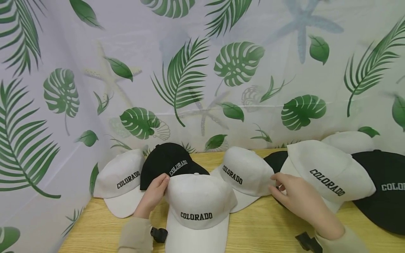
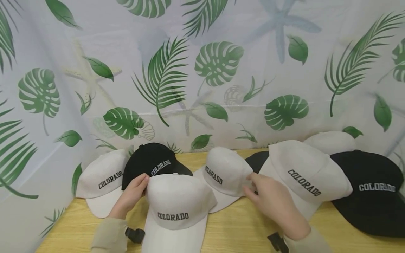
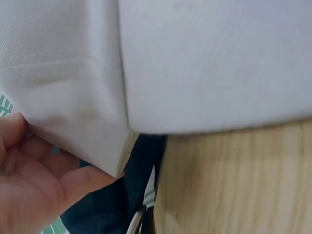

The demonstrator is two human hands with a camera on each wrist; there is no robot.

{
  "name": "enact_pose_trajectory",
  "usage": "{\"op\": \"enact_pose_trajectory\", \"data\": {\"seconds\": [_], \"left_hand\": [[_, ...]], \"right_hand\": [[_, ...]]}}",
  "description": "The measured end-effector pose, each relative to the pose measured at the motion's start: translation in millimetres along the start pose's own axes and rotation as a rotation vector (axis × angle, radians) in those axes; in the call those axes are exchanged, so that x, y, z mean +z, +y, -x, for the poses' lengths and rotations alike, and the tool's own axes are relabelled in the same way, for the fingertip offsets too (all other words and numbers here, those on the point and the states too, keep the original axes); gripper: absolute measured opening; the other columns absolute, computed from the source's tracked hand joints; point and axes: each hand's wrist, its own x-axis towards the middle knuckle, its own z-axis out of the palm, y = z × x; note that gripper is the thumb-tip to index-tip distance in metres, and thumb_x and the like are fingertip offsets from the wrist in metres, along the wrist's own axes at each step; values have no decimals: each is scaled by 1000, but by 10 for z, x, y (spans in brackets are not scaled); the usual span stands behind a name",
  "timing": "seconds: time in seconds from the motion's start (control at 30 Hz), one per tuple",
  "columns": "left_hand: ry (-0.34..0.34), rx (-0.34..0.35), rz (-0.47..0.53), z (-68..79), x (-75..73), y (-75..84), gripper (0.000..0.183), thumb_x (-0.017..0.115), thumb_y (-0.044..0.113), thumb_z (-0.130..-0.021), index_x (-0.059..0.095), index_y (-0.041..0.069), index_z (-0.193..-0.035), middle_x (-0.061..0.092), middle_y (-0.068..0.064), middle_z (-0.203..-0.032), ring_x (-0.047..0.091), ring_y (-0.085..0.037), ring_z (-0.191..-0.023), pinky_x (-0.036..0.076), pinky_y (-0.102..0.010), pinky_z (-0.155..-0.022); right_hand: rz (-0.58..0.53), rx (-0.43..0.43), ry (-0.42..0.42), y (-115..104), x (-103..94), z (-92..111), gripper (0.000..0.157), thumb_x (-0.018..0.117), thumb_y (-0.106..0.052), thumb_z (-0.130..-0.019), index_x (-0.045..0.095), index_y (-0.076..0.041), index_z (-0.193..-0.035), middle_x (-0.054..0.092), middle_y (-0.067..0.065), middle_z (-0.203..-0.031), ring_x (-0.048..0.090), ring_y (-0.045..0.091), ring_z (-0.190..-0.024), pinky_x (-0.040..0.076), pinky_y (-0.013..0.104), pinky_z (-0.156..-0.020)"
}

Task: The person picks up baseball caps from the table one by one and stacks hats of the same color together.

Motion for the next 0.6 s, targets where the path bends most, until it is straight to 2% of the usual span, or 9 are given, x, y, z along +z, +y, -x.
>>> {"op": "enact_pose_trajectory", "data": {"seconds": [0.17, 0.4, 0.47, 0.6], "left_hand": [[-21, 8, -7, -30, 59, 14, 27, 38, 4, -94, 39, 0, -68, 30, -1, -62, 33, -13, -57, 28, -23, -52], [-26, -49, -30, 16, 42, 58, 23, 40, 7, -94, 48, 0, -73, 37, -3, -62, 38, -16, -57, 33, -26, -51], [-26, -69, -27, 23, 31, 63, 21, 41, 8, -94, 52, -1, -78, 43, -4, -67, 42, -18, -62, 38, -30, -54], [-47, -100, -46, 33, 21, 72, 21, 42, 12, -94, 59, -1, -95, 54, -6, -87, 48, -19, -79, 44, -38, -65]], "right_hand": [[-63, 22, -11, 55, 1, -53, 20, 61, -18, -82, 61, -2, -94, 62, 0, -76, 58, 17, -68, 47, 36, -60], [-106, -29, -25, 151, -51, -207, 11, 60, -14, -83, 60, -4, -88, 60, -1, -75, 57, 16, -68, 46, 33, -60], [-131, -35, -44, 168, -83, -260, 10, 59, -13, -84, 60, -4, -87, 59, -1, -74, 55, 15, -68, 45, 33, -60], [-162, -17, -104, 218, -136, -366, 11, 56, -11, -85, 60, -1, -88, 59, 1, -77, 54, 17, -69, 44, 34, -60]]}}
